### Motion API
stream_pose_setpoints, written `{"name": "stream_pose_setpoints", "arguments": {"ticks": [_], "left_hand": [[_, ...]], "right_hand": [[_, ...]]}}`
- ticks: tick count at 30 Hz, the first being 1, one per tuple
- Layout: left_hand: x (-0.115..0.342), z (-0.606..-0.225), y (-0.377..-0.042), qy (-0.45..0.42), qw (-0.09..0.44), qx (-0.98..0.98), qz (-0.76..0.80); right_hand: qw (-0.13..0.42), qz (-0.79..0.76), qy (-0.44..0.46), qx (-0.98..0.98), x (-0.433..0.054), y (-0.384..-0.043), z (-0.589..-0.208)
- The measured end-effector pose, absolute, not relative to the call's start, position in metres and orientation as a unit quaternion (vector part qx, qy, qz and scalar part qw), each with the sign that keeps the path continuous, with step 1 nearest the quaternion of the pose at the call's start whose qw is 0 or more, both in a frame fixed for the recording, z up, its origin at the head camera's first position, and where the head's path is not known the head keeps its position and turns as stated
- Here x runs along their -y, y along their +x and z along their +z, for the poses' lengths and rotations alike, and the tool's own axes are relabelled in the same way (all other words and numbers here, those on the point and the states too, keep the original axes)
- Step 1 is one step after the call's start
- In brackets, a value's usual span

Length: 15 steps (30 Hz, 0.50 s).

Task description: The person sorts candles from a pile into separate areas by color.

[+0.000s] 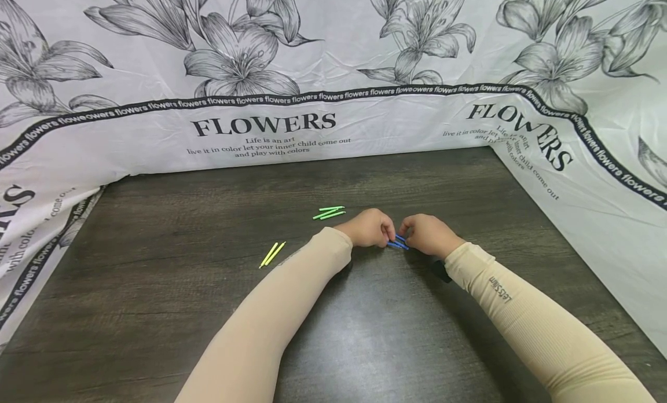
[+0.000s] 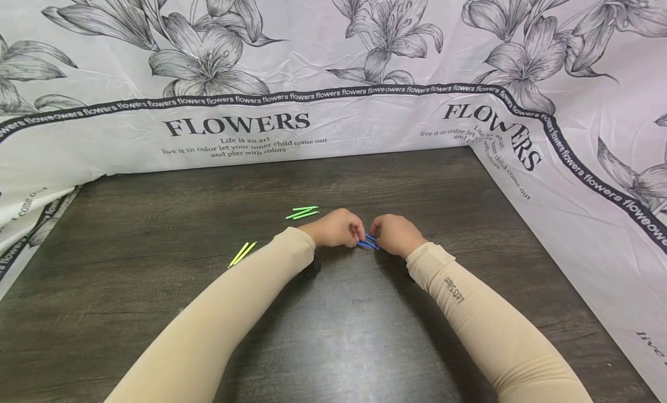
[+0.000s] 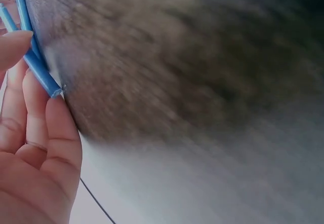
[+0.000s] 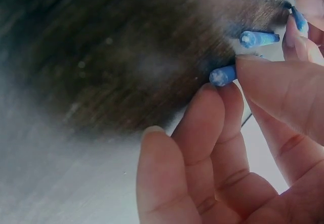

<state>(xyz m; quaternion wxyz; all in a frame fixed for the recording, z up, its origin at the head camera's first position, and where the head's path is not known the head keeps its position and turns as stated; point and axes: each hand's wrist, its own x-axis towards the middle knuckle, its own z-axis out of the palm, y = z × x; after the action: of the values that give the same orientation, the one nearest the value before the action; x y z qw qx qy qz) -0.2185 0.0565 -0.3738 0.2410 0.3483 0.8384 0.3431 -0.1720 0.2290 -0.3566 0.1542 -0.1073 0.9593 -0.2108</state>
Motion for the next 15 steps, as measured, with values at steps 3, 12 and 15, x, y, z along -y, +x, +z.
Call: {"name": "stream_pose_setpoints", "arguments": {"ticks": [3, 12, 15], "left_hand": [[-0.0576, -0.3741, -0.2195, 0.351, 0.244, -0.838, 0.34], [-0.0598, -0.3734, -0.2203, 0.357, 0.244, -0.841, 0.325], [-0.0604, -0.3727, -0.2197, 0.356, 0.244, -0.843, 0.322]], "right_hand": [[0.154, -0.21, -0.108, -0.96, -0.2291, -0.1722, -0.3562], [0.157, -0.208, -0.108, -0.959, -0.2296, -0.1727, -0.3552], [0.16, -0.208, -0.107, -0.959, -0.23, -0.1726, -0.3556]]}}
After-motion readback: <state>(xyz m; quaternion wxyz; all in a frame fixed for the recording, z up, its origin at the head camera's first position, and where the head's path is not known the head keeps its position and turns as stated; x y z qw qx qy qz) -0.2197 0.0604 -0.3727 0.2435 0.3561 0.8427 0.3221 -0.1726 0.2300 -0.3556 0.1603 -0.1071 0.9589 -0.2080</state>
